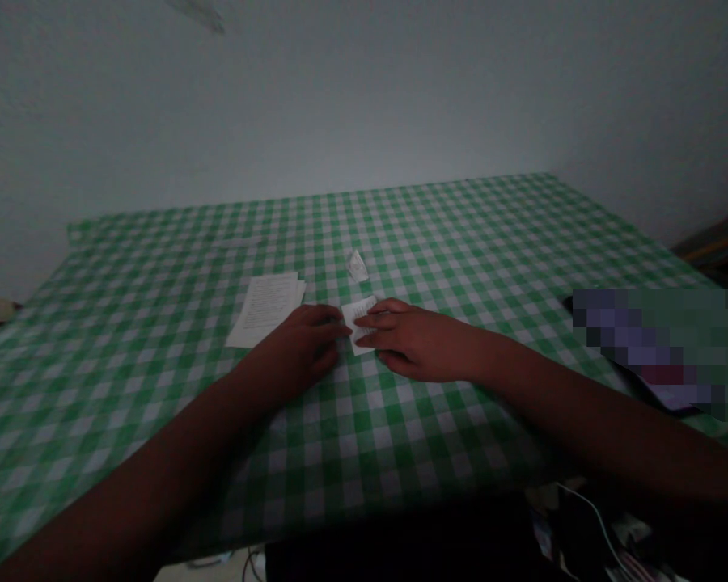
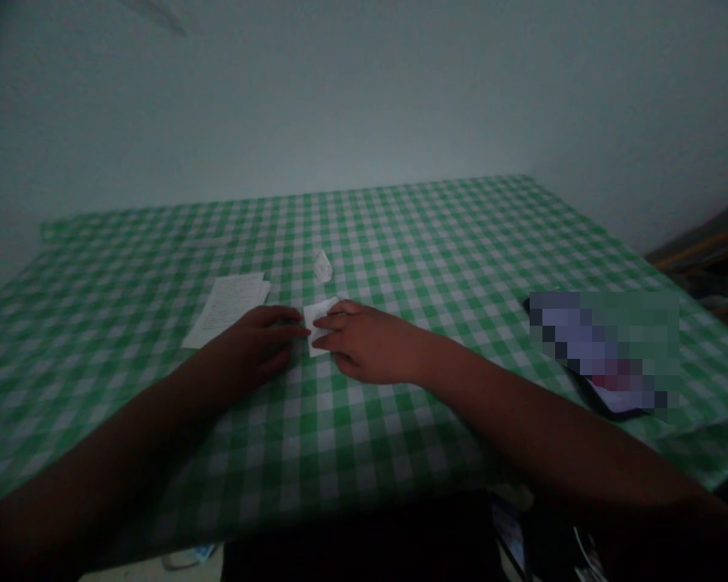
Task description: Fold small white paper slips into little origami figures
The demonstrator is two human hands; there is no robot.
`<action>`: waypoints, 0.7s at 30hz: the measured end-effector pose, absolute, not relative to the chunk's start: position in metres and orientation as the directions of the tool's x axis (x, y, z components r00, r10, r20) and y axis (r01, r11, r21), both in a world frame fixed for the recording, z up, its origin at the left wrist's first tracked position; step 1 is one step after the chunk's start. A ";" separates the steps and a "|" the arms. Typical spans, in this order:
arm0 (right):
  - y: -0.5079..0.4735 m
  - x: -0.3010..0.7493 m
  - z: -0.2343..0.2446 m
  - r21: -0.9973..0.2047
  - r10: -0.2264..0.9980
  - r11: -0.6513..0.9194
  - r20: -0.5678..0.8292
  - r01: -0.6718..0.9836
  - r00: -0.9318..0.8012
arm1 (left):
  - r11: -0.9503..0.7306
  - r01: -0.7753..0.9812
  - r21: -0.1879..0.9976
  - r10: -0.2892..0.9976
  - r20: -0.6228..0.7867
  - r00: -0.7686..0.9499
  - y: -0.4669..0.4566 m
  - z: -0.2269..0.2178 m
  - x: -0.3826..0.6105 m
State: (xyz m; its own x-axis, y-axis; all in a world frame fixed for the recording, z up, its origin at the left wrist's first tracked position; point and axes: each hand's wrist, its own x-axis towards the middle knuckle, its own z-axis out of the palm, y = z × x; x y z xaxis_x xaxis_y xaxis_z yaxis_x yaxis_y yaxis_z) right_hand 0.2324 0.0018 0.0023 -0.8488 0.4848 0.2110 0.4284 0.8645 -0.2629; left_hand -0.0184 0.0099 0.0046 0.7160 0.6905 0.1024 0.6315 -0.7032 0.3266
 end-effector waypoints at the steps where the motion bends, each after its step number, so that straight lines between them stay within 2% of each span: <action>1: 0.002 0.232 0.002 -0.258 0.484 0.865 0.209 0.430 -0.849 | -0.703 0.632 0.325 0.690 0.101 0.716 0.010 0.005 -0.018; 21: 0.003 0.232 0.000 -0.245 0.479 0.870 0.209 0.428 -0.853 | -0.712 0.622 0.325 0.681 0.105 0.725 0.011 0.003 -0.020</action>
State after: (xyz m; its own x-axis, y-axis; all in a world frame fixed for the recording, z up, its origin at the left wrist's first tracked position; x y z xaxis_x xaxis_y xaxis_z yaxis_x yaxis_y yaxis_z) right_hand 0.2324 0.0029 0.0004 -0.8526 0.4788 0.2091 0.4284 0.8698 -0.2449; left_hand -0.0200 0.0109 0.0030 0.7247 0.6810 0.1049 0.6221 -0.7121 0.3253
